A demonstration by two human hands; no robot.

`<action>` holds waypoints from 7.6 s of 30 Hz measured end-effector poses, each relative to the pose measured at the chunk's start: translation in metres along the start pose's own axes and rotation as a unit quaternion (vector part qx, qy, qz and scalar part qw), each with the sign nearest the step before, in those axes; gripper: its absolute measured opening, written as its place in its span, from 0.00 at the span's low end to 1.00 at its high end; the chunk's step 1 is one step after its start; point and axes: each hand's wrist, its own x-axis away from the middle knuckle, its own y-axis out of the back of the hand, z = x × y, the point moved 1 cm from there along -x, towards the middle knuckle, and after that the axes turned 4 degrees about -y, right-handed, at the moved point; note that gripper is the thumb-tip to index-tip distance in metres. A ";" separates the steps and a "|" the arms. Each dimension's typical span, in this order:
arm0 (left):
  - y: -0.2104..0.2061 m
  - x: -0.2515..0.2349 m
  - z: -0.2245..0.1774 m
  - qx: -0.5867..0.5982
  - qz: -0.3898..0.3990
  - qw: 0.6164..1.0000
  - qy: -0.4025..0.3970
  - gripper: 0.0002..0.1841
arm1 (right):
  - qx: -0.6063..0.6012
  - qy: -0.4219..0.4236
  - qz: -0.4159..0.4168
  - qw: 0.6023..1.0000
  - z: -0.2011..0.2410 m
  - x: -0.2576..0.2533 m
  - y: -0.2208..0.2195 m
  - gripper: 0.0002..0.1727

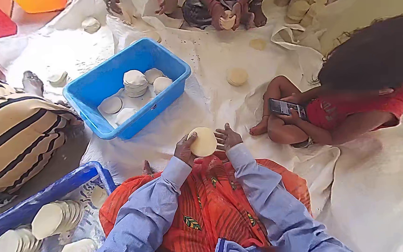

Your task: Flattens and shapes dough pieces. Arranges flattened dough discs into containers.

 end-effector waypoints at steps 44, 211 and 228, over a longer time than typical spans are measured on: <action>-0.022 -0.032 -0.008 -0.134 -0.028 0.990 0.016 0.13 | -0.045 0.106 -0.029 0.993 0.099 -0.037 0.032 0.17; 0.443 0.254 -0.022 -0.664 -0.207 0.718 -0.019 0.13 | 0.629 0.247 -0.017 0.737 -0.052 0.068 0.032 0.24; 0.440 0.257 -0.028 -0.636 -0.283 0.718 -0.027 0.17 | 0.616 0.237 -0.035 0.750 -0.054 0.067 0.030 0.22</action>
